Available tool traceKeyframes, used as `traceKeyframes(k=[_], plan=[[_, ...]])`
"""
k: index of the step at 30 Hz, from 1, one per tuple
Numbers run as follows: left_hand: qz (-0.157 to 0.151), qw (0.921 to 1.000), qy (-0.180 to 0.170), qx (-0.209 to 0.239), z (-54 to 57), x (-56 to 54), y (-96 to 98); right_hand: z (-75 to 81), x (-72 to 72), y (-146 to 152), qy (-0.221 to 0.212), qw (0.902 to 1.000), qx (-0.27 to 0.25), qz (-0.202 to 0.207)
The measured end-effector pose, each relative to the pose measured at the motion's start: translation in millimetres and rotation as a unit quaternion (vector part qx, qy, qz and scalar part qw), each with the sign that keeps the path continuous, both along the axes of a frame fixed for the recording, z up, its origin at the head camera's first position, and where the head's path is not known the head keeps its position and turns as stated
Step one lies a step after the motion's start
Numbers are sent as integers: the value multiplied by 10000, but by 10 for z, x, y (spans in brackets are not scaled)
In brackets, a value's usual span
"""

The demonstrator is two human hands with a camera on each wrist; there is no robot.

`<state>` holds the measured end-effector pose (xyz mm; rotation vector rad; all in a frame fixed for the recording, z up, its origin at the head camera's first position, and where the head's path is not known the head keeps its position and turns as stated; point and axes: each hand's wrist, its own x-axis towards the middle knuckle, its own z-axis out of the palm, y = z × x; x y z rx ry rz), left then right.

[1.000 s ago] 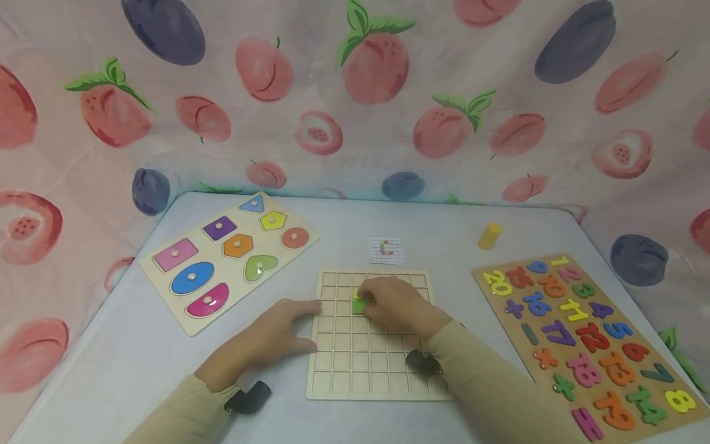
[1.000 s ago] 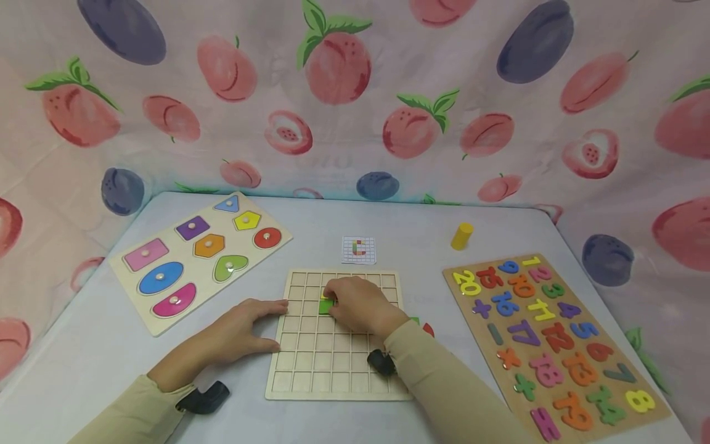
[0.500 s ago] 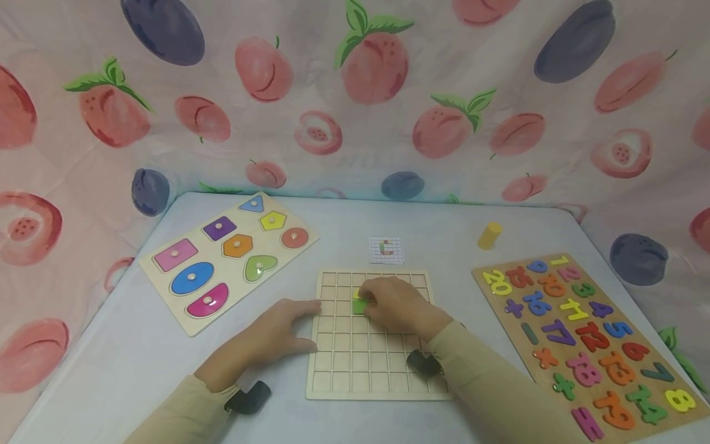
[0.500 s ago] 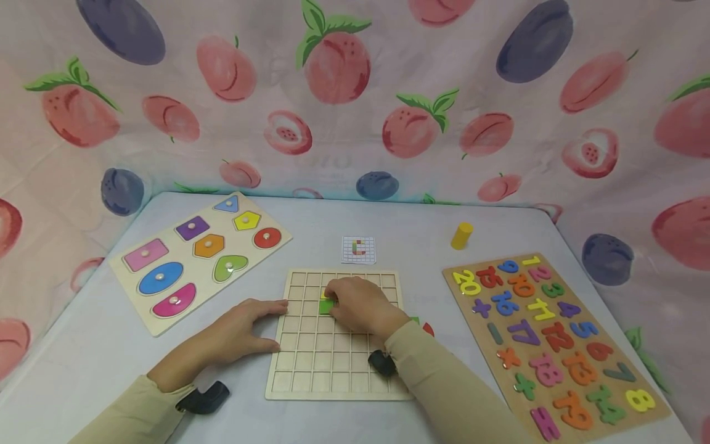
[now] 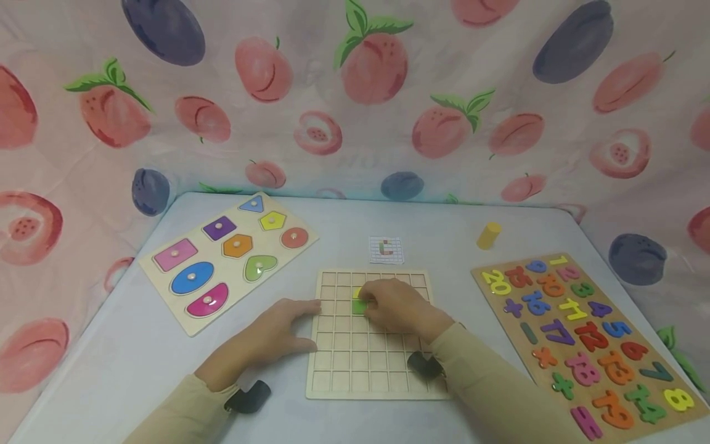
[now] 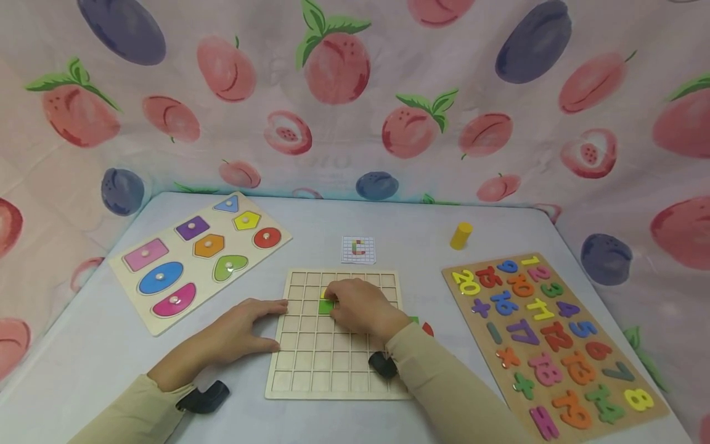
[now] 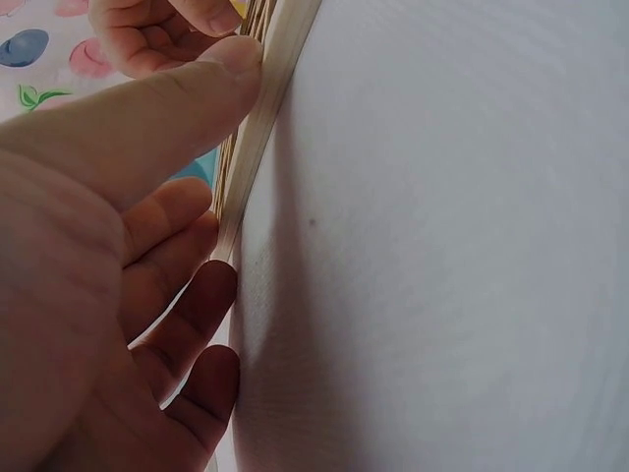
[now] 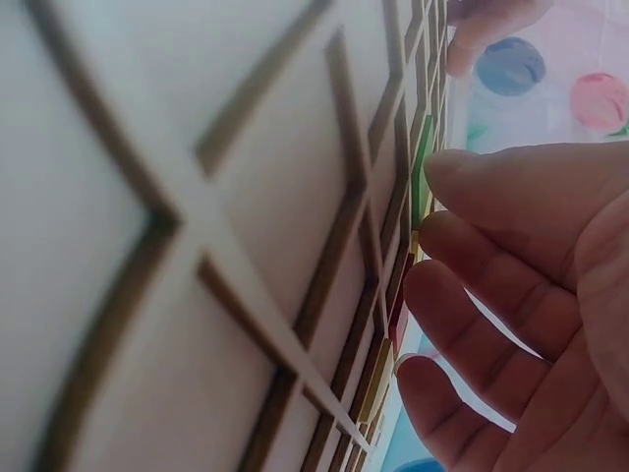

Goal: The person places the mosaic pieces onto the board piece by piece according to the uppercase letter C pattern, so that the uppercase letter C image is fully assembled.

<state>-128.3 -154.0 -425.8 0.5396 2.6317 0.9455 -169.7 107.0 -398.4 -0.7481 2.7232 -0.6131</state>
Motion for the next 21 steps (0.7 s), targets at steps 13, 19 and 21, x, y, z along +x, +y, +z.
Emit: traceKeyframes(k=[13,19,21], plan=[[-85,9999,64,34,-23,-19,4,87,32,215,29,9988,151,-469],[9,10000,31,-49,-16,-15,10,120,45,406,-89,9966,234,-783],[45,10000,7,-67,-12,-10,12,137,58,480,-151,9957,175,-894]])
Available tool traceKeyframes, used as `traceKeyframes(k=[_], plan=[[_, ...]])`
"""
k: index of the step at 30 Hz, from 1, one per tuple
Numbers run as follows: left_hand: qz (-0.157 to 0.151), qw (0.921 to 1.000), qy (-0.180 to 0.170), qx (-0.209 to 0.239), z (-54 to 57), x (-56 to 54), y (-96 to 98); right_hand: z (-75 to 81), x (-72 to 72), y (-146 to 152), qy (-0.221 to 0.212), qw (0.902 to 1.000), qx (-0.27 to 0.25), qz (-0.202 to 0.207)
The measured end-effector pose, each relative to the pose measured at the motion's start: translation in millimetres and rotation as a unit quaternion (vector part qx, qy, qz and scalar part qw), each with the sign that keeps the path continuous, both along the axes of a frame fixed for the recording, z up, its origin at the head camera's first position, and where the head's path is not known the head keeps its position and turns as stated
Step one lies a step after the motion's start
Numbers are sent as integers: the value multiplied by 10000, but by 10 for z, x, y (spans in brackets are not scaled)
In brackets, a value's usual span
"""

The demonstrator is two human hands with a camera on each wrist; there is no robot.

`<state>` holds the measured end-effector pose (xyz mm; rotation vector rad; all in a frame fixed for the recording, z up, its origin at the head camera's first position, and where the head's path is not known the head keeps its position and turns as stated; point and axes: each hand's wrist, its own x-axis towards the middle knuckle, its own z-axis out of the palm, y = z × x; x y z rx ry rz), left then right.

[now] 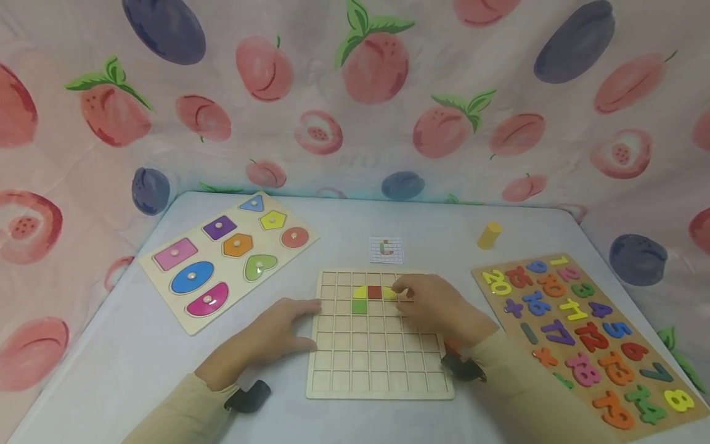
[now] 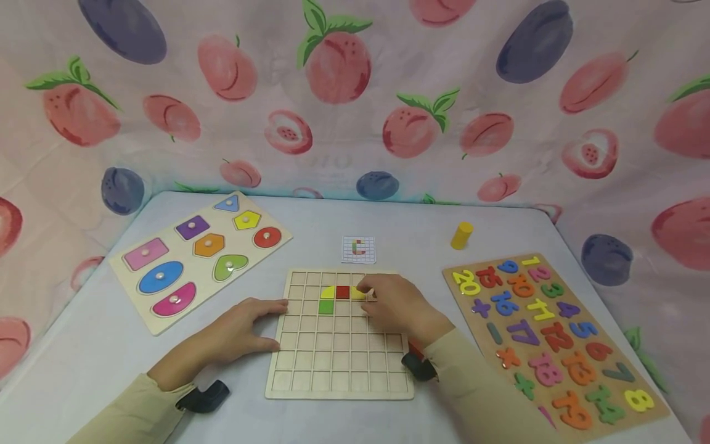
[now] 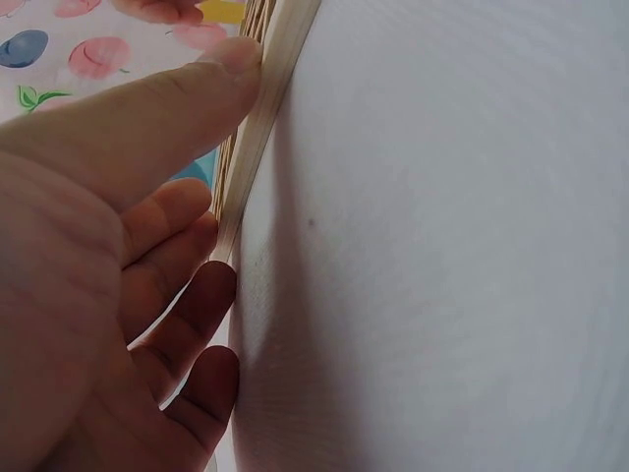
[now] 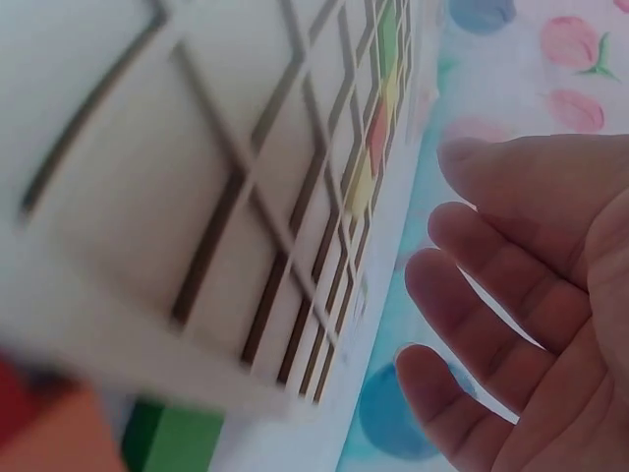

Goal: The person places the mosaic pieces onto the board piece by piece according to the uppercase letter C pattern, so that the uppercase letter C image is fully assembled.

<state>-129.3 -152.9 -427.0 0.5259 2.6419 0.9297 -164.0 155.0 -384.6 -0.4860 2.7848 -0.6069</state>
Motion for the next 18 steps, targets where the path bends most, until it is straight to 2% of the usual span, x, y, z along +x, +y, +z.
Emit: traceKeyframes(k=[13,18], plan=[[-57,10000,47,38,-13,-5,-3,-99,84,465,-129,9989,13,-459],[-79,9999,79,51,-8,-5,-6,-106,125,577,-51,9986,30,-528]])
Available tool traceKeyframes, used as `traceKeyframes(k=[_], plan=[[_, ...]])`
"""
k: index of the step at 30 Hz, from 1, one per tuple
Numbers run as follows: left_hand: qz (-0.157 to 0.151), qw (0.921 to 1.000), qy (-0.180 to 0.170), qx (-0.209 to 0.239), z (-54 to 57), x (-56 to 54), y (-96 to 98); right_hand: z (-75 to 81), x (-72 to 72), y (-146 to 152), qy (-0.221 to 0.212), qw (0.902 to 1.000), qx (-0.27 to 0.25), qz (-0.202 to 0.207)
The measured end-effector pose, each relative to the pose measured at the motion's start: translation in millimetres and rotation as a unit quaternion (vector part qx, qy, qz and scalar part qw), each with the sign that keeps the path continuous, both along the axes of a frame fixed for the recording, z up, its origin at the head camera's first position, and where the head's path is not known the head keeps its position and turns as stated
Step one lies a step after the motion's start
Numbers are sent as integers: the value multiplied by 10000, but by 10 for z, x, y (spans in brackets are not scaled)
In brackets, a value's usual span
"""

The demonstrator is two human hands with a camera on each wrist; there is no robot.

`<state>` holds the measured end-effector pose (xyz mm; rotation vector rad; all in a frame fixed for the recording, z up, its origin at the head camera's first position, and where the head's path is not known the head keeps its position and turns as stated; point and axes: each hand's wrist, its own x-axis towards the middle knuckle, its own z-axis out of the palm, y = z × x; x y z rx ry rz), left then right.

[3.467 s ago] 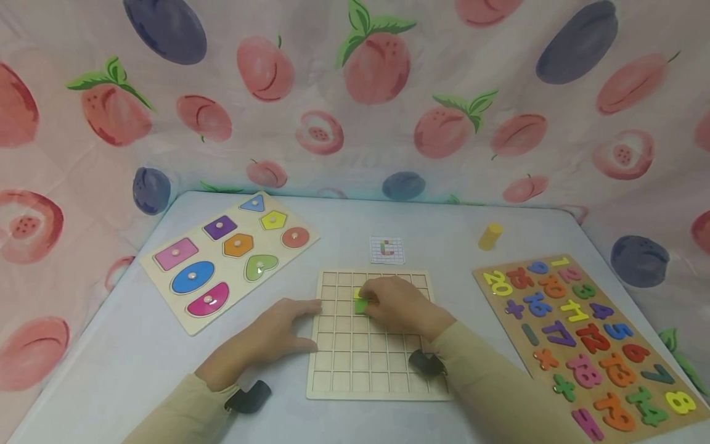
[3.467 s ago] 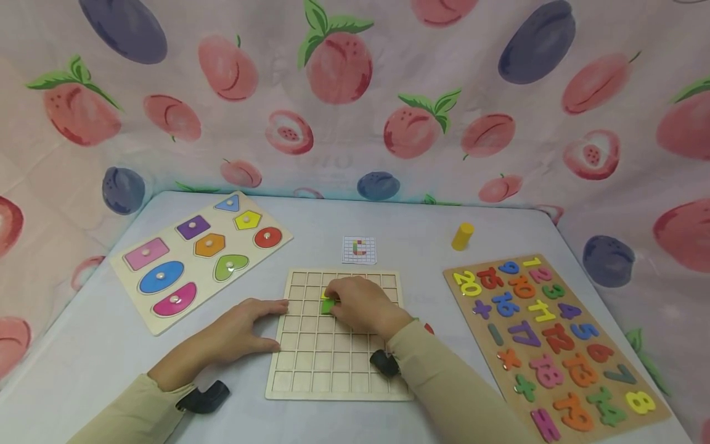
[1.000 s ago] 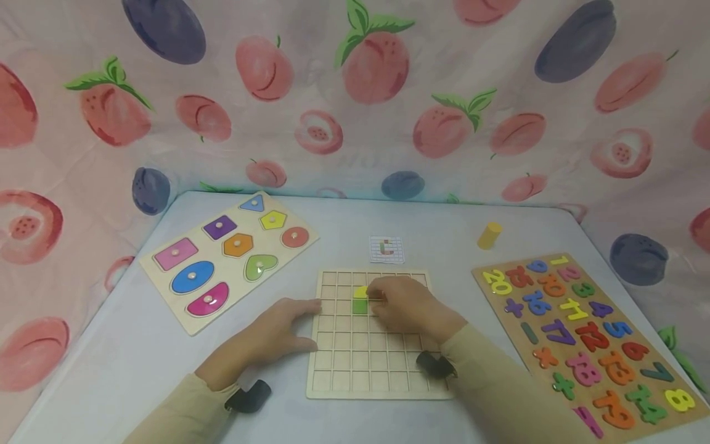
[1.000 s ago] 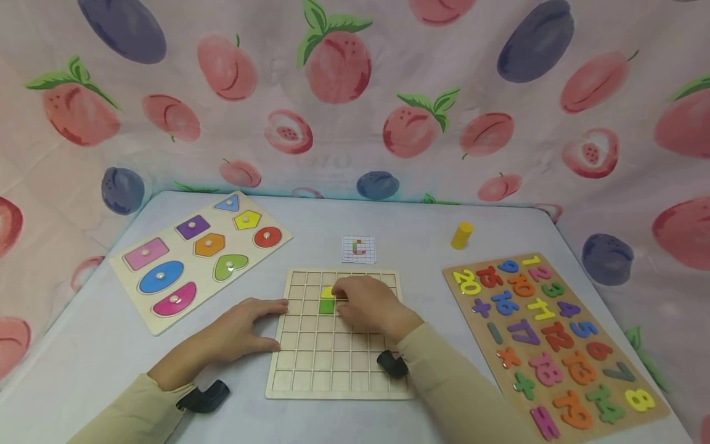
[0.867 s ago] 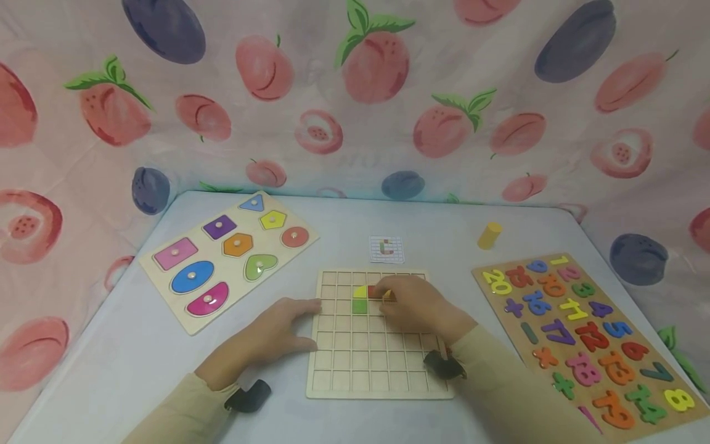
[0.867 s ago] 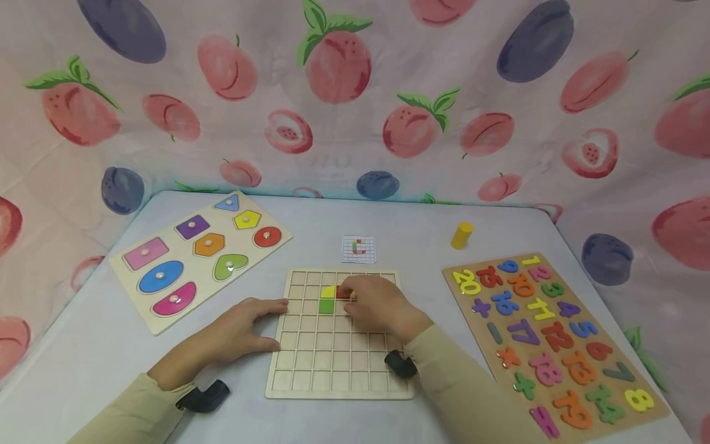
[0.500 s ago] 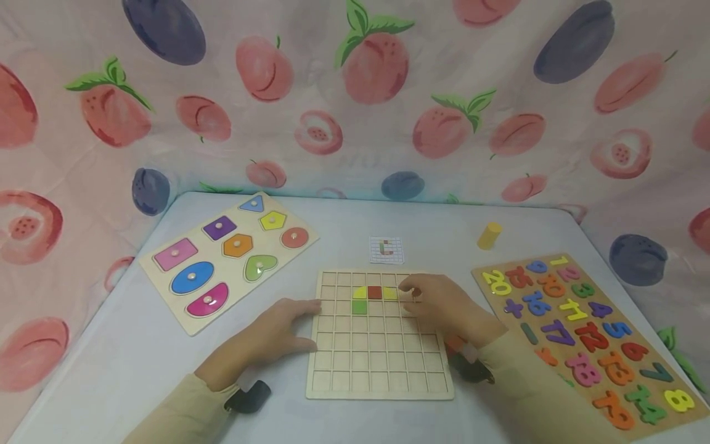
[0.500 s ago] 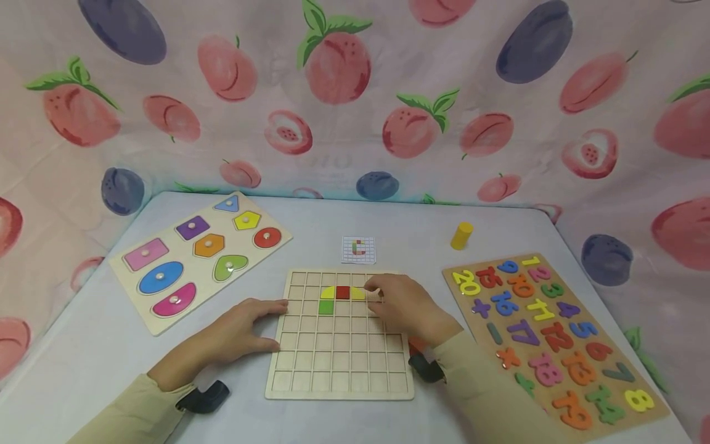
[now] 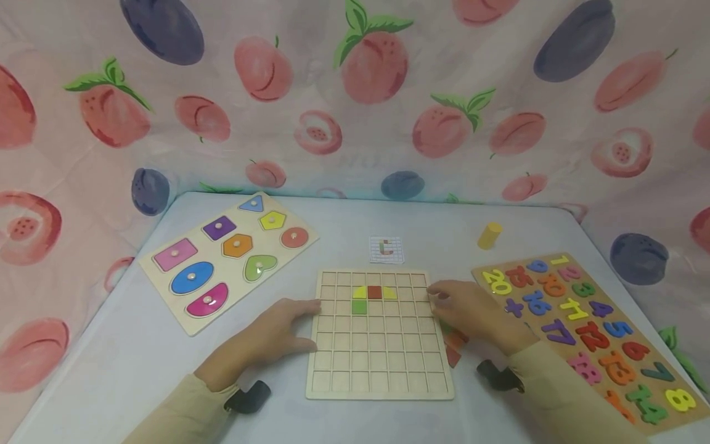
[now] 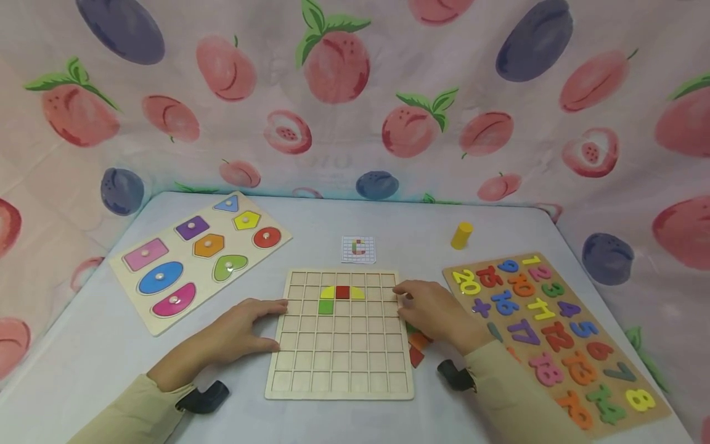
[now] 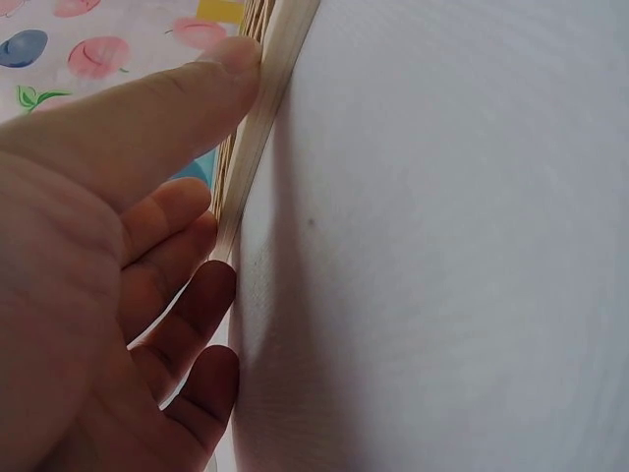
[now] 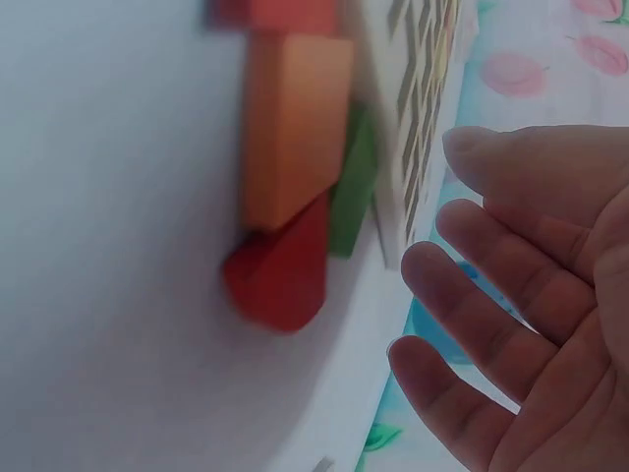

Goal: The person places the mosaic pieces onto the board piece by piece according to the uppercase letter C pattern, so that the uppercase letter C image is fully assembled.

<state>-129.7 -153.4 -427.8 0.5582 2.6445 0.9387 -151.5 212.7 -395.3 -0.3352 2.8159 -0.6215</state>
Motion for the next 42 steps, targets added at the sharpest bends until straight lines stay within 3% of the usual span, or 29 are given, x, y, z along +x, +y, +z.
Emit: traceKeyframes(k=[8,20,42], plan=[[17,10000,-19,-17,-6,-2,-8,-20,34,98,-162,9995,226,-173],[14,10000,27,-54,-12,-3,-8,-73,102,227,29,9997,211,76],[138,9999,-60,-85,6,19,2,-95,64,250,-47,9996,278,26]])
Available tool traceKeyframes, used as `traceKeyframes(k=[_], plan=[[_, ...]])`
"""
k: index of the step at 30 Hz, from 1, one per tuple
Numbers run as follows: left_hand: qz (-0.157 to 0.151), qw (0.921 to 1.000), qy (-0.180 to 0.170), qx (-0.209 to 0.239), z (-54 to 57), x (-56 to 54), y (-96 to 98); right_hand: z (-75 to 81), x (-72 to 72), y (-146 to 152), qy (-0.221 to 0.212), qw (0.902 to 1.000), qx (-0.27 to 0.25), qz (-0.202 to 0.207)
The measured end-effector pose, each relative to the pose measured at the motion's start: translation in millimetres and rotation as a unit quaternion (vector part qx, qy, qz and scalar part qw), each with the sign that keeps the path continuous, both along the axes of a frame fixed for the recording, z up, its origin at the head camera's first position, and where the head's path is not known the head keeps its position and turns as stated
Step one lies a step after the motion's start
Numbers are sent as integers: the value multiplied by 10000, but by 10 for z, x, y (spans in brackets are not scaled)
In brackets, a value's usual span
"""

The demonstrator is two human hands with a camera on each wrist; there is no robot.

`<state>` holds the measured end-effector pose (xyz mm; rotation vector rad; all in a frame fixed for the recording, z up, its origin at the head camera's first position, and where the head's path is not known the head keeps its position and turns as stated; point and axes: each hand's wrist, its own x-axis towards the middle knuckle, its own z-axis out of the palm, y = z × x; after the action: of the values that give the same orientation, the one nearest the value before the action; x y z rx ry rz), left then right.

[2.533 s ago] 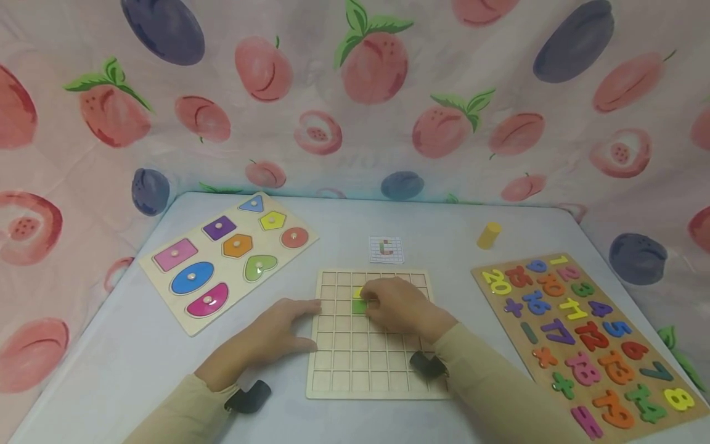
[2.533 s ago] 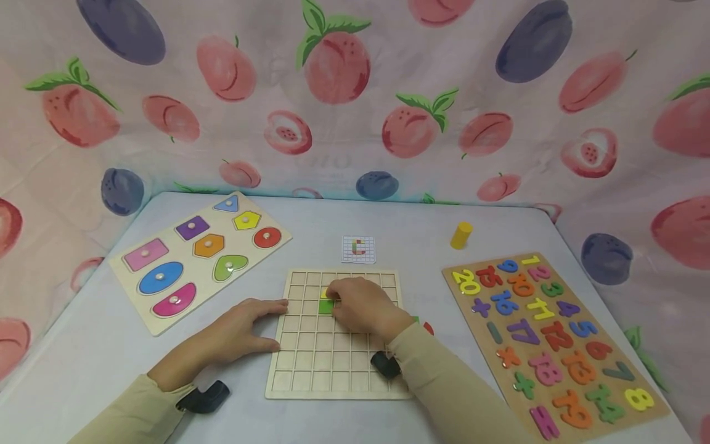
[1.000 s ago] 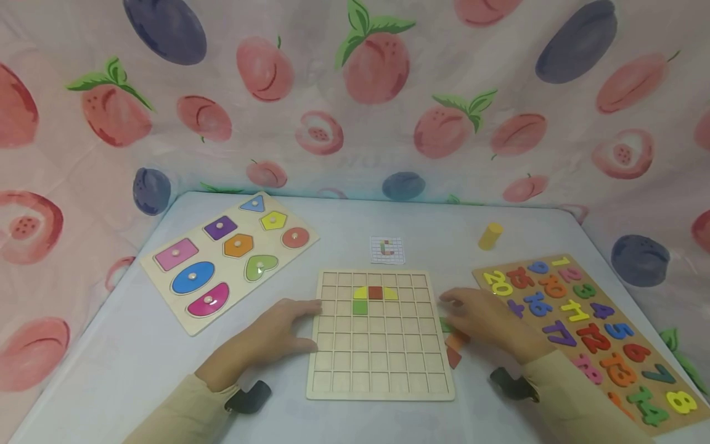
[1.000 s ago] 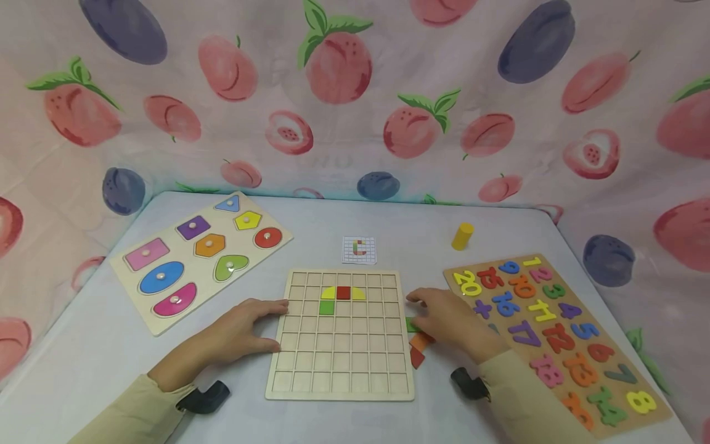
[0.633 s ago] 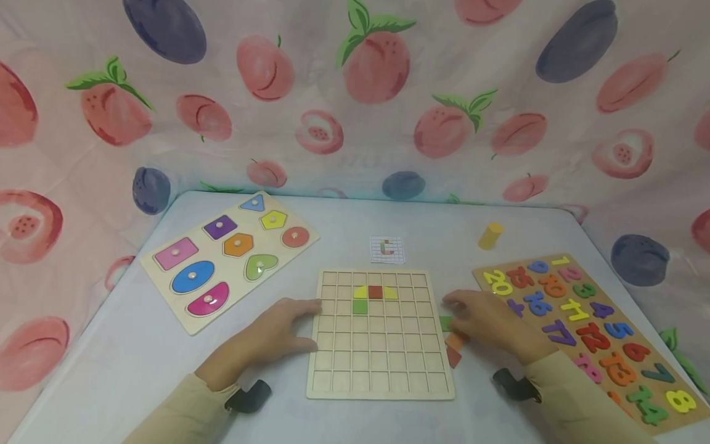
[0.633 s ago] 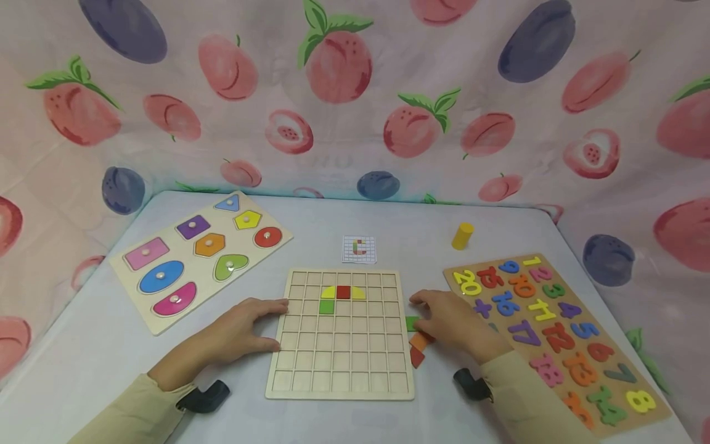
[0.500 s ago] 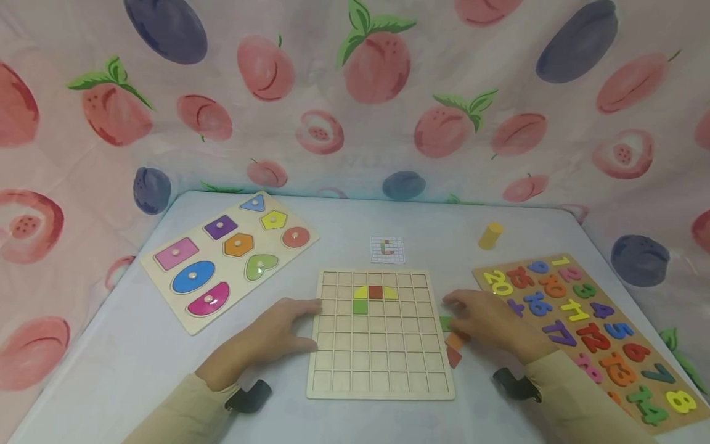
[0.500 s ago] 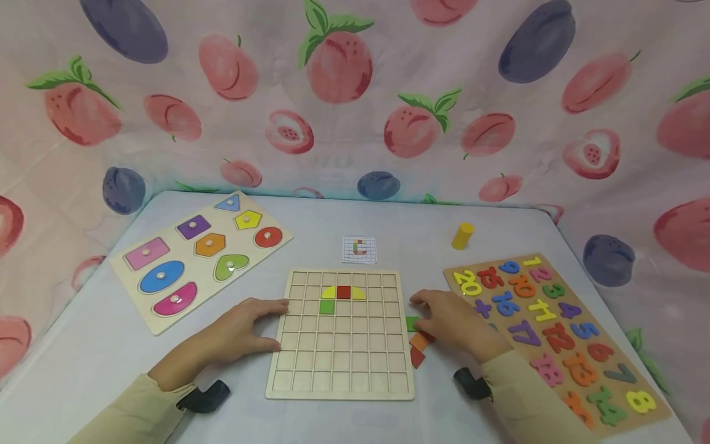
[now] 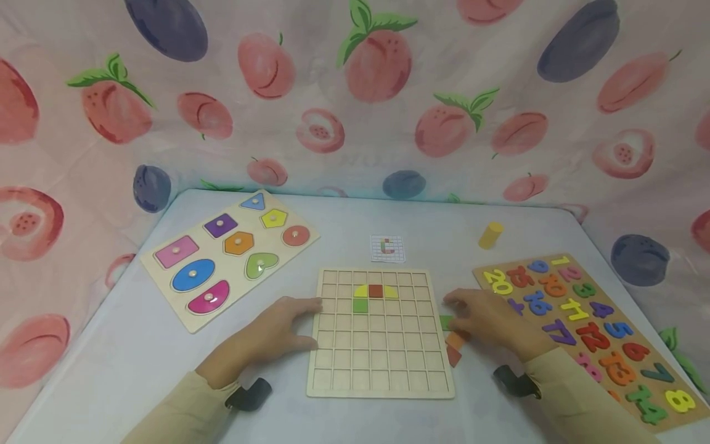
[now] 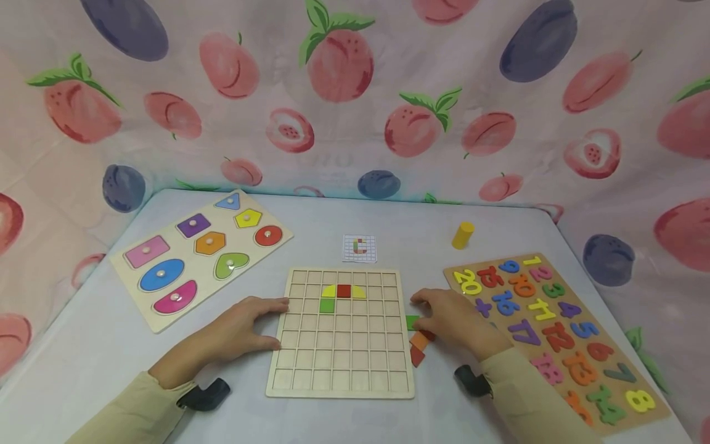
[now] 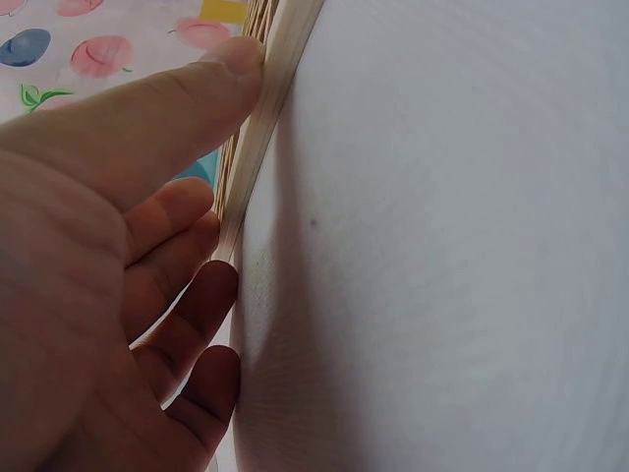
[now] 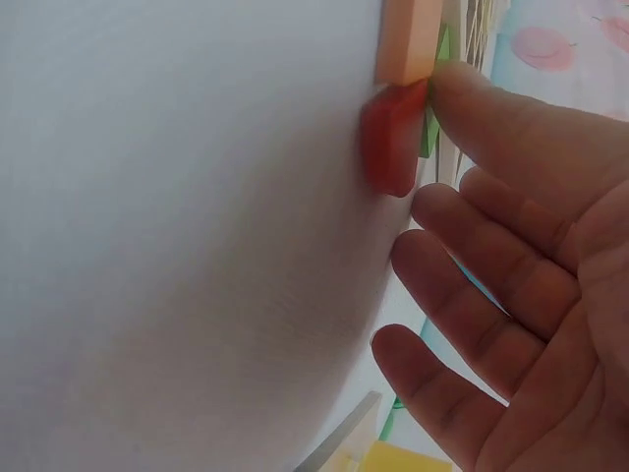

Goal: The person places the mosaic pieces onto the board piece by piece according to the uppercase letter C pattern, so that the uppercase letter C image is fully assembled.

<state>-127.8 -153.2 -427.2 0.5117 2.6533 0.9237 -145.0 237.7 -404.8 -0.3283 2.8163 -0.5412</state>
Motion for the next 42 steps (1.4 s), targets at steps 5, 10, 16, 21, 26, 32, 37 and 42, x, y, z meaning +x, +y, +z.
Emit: traceKeyframes(k=[5,10,16,21,26,32,37,42], plan=[[-5,10000,11,11,6,-2,-7,8,-23,-4,40,9999,-114,-28],[27,10000,-9,1,15,-1,-1,14,-48,-17,41,9999,-82,-104],[-12,10000,11,18,12,-5,3,6,-45,-14,137,9999,-6,-31],[-20,10000,36,6,6,-8,1,-8,-32,9,212,9997,-12,82],[-15,10000,35,-8,5,-4,1,-19,-28,5,257,9995,-3,163],[-11,10000,54,-15,5,0,1,-9,-23,-21,289,9993,72,211],[5,10000,57,-38,1,0,5,1,-22,-31,318,9992,124,227],[-18,10000,56,8,5,-5,8,1,-25,-16,371,9989,40,295]])
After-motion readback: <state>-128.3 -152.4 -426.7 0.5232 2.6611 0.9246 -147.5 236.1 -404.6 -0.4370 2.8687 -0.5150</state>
